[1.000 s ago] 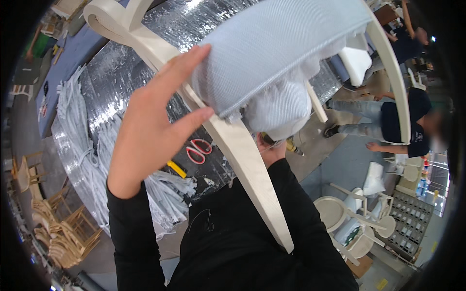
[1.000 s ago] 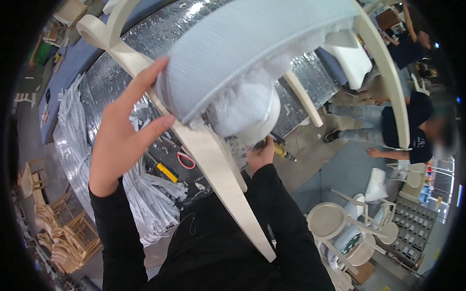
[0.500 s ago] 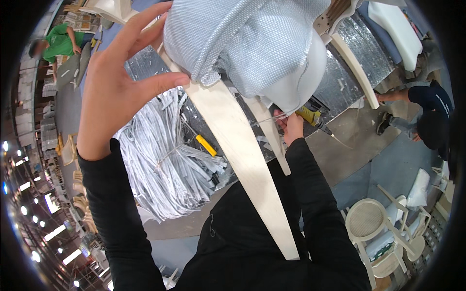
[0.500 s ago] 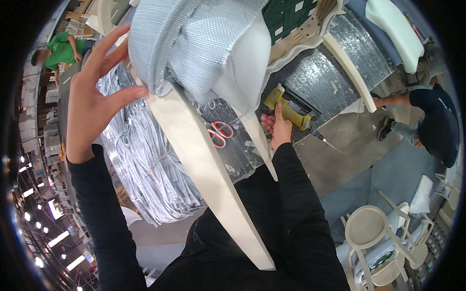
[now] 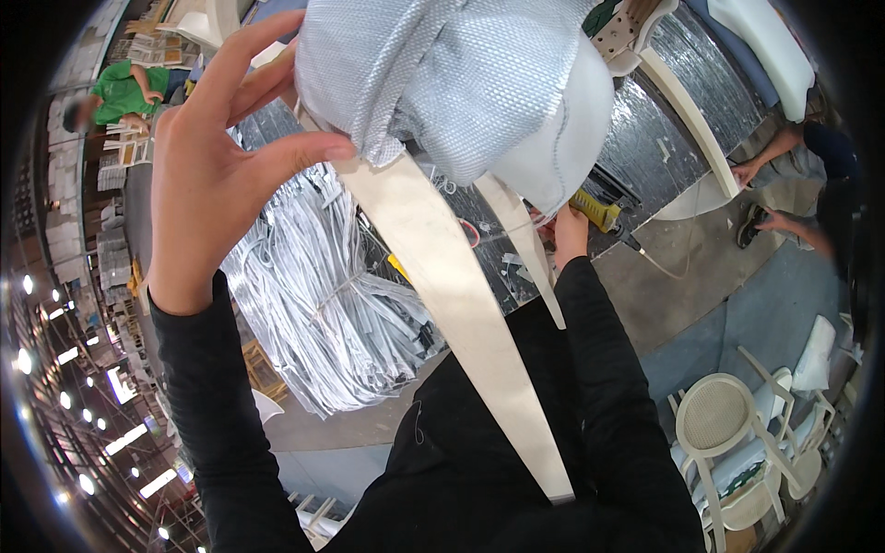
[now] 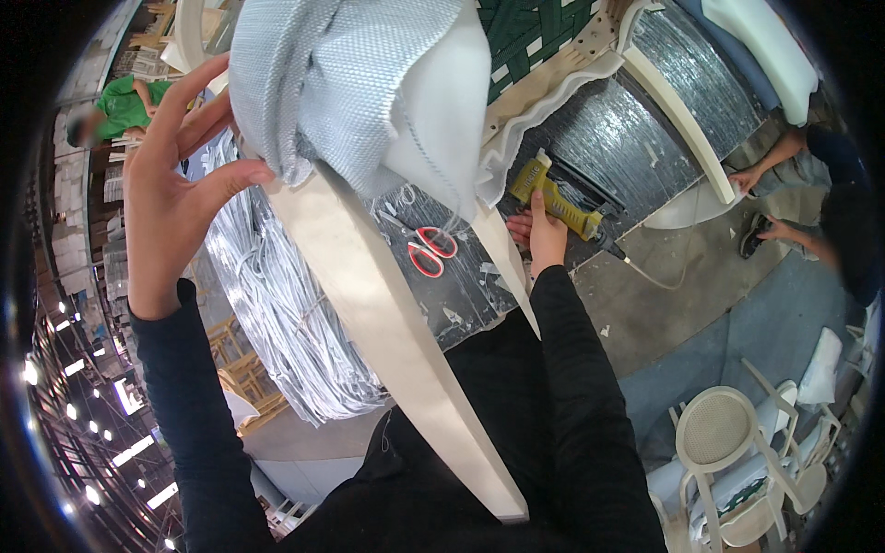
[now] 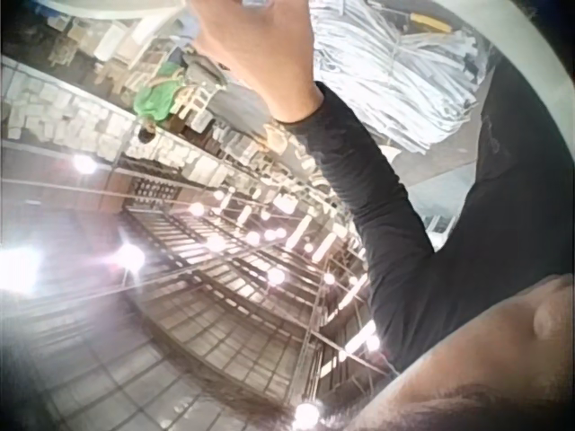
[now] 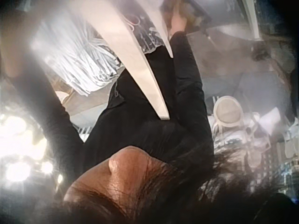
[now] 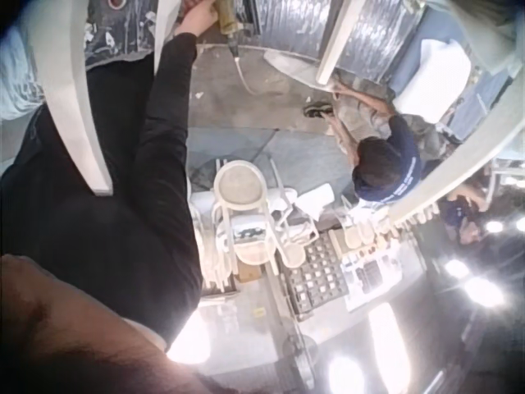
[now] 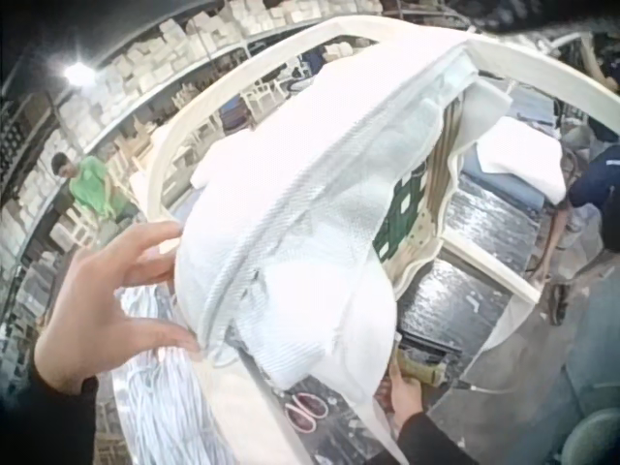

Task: The person attaches a white fabric cover to a white chair frame using a pneumatic staple gun. They repeatedly position the fabric, staple it to the frame, and trim excess material with scissors.

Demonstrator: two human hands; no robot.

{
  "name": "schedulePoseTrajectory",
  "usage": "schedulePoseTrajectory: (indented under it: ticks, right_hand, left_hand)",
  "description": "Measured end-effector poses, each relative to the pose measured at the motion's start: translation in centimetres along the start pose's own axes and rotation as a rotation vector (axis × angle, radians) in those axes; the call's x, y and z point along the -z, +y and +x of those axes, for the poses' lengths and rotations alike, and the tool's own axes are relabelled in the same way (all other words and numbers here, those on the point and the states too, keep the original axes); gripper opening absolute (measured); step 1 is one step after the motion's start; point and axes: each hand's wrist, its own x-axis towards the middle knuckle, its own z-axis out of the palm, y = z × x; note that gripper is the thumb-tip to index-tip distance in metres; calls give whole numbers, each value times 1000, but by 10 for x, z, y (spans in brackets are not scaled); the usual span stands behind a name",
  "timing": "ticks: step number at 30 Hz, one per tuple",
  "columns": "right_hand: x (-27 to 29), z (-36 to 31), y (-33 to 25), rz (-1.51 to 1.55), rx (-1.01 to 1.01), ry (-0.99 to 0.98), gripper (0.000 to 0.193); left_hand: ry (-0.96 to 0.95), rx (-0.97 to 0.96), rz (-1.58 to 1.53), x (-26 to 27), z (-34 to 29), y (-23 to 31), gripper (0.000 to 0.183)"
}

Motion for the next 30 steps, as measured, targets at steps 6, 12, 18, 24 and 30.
schedulePoseTrajectory:
  ticks: [6,12,18,24,30]
  right_hand:
    - [-3,-1,-1,-27,8,8,91]
    - [3,-2,4,29,-14,10,64]
    - [-17,-104,-62,-193,185,104,35]
    - [-83,-256,-209,-555,684,0,15]
    - [-138,-338,-243,-385,615,-185,23]
  left_hand:
    - [-3,22,-41,2,-5,-3,96]
    - [-62,-25,-117,12,-2,-22,86]
    - [88,84,-290,-6,-24,-24,56]
    - [341,28,-545,-53,-45,-22,33]
    - [453,114,-562,-75,-65,2,28]
